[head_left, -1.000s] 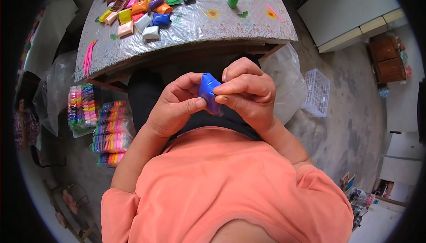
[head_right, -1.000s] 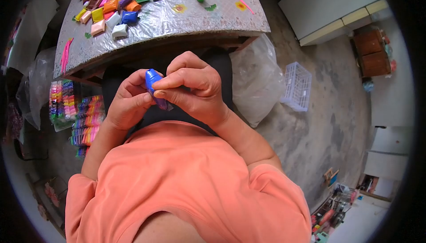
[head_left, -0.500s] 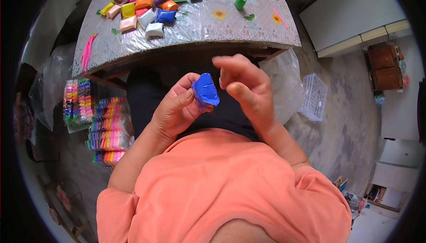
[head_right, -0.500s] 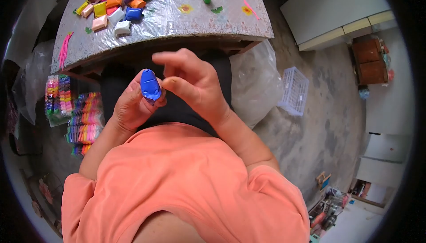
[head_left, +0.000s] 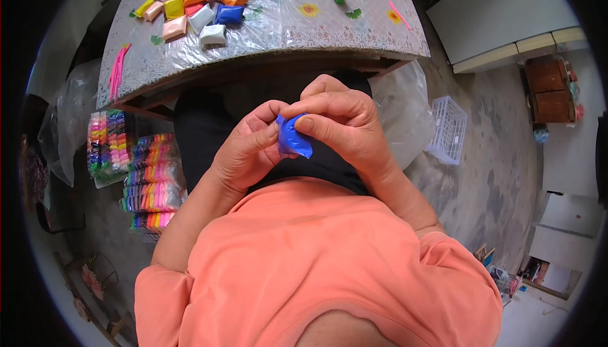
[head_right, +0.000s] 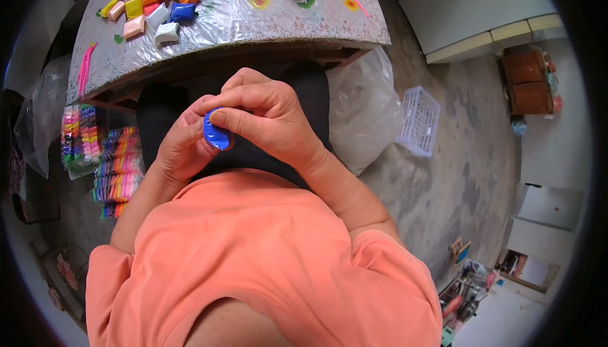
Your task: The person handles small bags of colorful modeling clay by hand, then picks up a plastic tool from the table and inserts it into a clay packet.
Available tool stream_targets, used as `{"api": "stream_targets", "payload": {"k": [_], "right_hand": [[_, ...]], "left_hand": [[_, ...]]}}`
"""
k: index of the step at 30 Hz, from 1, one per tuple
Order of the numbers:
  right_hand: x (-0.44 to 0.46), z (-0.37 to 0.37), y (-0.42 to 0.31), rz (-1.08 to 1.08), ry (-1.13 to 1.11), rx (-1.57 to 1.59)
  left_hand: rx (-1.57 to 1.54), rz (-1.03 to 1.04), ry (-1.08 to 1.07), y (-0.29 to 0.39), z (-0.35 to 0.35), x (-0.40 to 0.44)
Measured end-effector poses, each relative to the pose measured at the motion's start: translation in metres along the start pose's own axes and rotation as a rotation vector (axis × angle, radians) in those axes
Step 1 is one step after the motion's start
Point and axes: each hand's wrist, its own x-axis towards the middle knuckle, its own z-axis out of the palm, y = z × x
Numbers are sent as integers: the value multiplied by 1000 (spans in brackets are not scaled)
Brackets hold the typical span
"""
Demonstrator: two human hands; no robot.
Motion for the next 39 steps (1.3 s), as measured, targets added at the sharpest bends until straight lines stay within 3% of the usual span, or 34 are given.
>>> {"api": "stream_targets", "payload": {"k": [11,26,32,39], "right_hand": [[-1,-1,4,-147,137,-19],[-6,-2,-3,88,-52,362],[-7,-7,-2,-27,-68,-14],[-5,-5,3,-43,75,28]], "left_hand": [[-54,-86,51,-5,8,2],[-3,39,118,-3,8,2],[31,37,124,-5,9,1],[2,-21,48,-6,9,4]]}}
